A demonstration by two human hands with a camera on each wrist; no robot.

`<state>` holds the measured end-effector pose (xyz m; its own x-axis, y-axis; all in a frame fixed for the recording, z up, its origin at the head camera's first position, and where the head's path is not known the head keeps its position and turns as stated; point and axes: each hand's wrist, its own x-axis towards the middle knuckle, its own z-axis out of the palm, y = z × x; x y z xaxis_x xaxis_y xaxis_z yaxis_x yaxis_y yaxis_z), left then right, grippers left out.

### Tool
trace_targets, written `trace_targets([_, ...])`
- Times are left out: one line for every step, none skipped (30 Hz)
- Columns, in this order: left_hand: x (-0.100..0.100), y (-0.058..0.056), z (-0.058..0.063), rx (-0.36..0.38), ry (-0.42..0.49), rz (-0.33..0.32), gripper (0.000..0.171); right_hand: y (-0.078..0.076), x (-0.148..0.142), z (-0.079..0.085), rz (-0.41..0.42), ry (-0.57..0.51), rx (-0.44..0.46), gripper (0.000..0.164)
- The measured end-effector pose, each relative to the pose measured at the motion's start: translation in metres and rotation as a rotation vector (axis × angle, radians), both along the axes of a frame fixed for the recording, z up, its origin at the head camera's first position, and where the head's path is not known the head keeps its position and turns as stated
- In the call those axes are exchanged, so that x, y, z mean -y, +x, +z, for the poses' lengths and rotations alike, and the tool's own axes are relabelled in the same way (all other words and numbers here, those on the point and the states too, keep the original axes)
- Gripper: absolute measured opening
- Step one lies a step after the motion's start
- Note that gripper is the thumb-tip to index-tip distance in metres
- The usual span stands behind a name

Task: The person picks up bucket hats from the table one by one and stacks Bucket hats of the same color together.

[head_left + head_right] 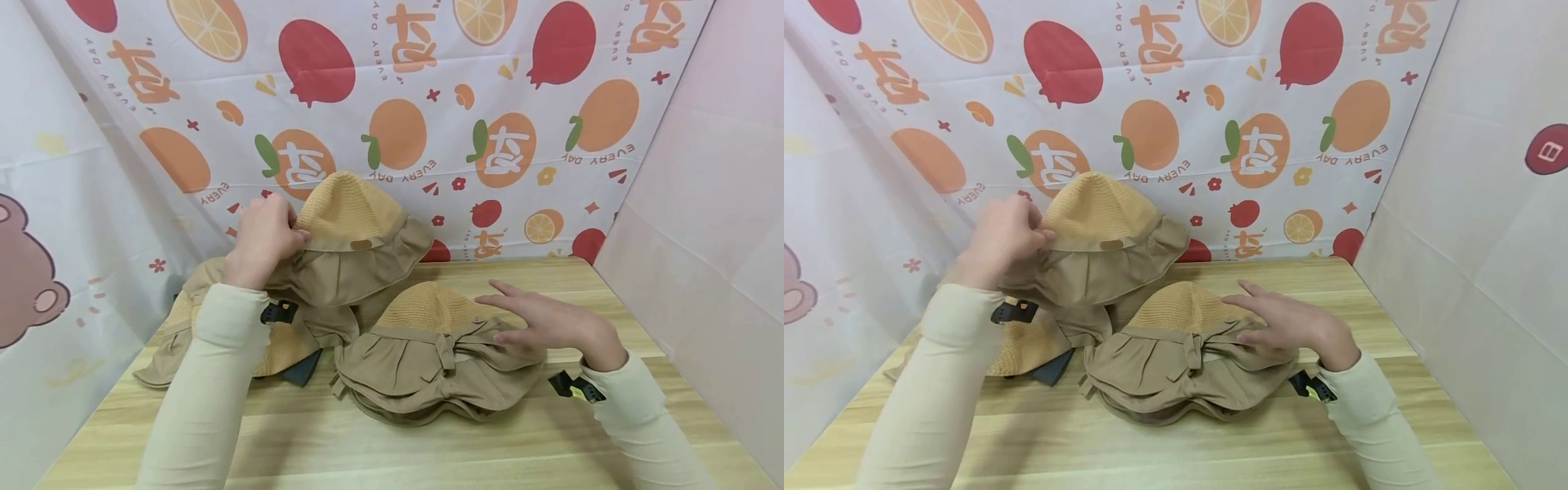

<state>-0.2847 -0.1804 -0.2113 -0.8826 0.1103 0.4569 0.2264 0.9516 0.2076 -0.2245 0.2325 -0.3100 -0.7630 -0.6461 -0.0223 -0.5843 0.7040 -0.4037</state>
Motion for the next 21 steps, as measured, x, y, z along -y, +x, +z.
trace_targets([-0.001,0.002,0.002,-0.018,-0.002,0.000,0.049,0.000,0.000,0.000,-0.003,0.003,-0.008,0.065])
trace_targets([-0.002,0.005,0.005,-0.030,-0.004,0.001,0.050,0.000,-0.001,0.001,-0.008,0.007,-0.019,0.065])
trace_targets([-0.002,0.007,0.007,-0.035,-0.001,0.004,0.049,0.000,-0.001,0.001,-0.013,0.010,-0.033,0.065])
trace_targets([-0.003,0.009,0.008,-0.036,0.003,0.006,0.048,0.000,-0.001,0.001,-0.020,0.011,-0.046,0.064])
trace_targets([-0.003,0.012,0.010,-0.037,0.012,0.006,0.046,0.001,-0.002,0.002,-0.029,0.014,-0.064,0.064])
trace_targets([-0.004,0.015,0.011,-0.036,0.022,0.005,0.043,0.001,-0.002,0.002,-0.039,0.016,-0.086,0.064])
trace_targets([-0.005,0.017,0.011,-0.041,0.031,-0.001,0.039,0.000,-0.003,0.003,-0.050,0.017,-0.112,0.063])
trace_targets([-0.006,0.020,0.012,-0.043,0.039,-0.008,0.037,0.001,-0.004,0.003,-0.062,0.017,-0.137,0.062])
trace_targets([-0.007,0.024,0.012,-0.044,0.049,-0.017,0.033,0.001,-0.005,0.004,-0.070,0.015,-0.164,0.061])
trace_targets([-0.009,0.027,0.012,-0.046,0.056,-0.027,0.030,0.001,-0.005,0.004,-0.079,0.016,-0.190,0.060])
trace_targets([-0.010,0.030,0.012,-0.049,0.058,-0.037,0.028,0.001,-0.006,0.004,-0.090,0.017,-0.215,0.058])
trace_targets([-0.012,0.033,0.012,-0.048,0.060,-0.046,0.026,0.001,-0.006,0.005,-0.099,0.016,-0.237,0.056])
trace_targets([-0.013,0.036,0.011,-0.045,0.061,-0.053,0.024,0.001,-0.006,0.006,-0.109,0.015,-0.252,0.054])
trace_targets([-0.015,0.039,0.011,-0.038,0.062,-0.058,0.022,0.002,-0.006,0.007,-0.122,0.013,-0.264,0.052])
trace_targets([-0.017,0.041,0.011,-0.032,0.065,-0.064,0.018,0.002,-0.006,0.008,-0.136,0.011,-0.274,0.050])
trace_targets([-0.019,0.043,0.011,-0.028,0.065,-0.069,0.017,0.002,-0.006,0.010,-0.153,0.010,-0.280,0.048])
trace_targets([-0.021,0.045,0.012,-0.023,0.068,-0.074,0.015,0.003,-0.007,0.011,-0.170,0.009,-0.281,0.046])
trace_targets([-0.023,0.047,0.012,-0.021,0.070,-0.081,0.013,0.003,-0.007,0.014,-0.183,0.008,-0.283,0.044])
trace_targets([-0.024,0.049,0.012,-0.019,0.075,-0.089,0.012,0.004,-0.007,0.016,-0.194,0.010,-0.284,0.042])
trace_targets([-0.026,0.051,0.012,-0.019,0.076,-0.097,0.011,0.004,-0.008,0.018,-0.203,0.015,-0.280,0.040])
trace_targets([-0.027,0.053,0.011,-0.022,0.077,-0.104,0.011,0.005,-0.008,0.021,-0.204,0.020,-0.273,0.038])
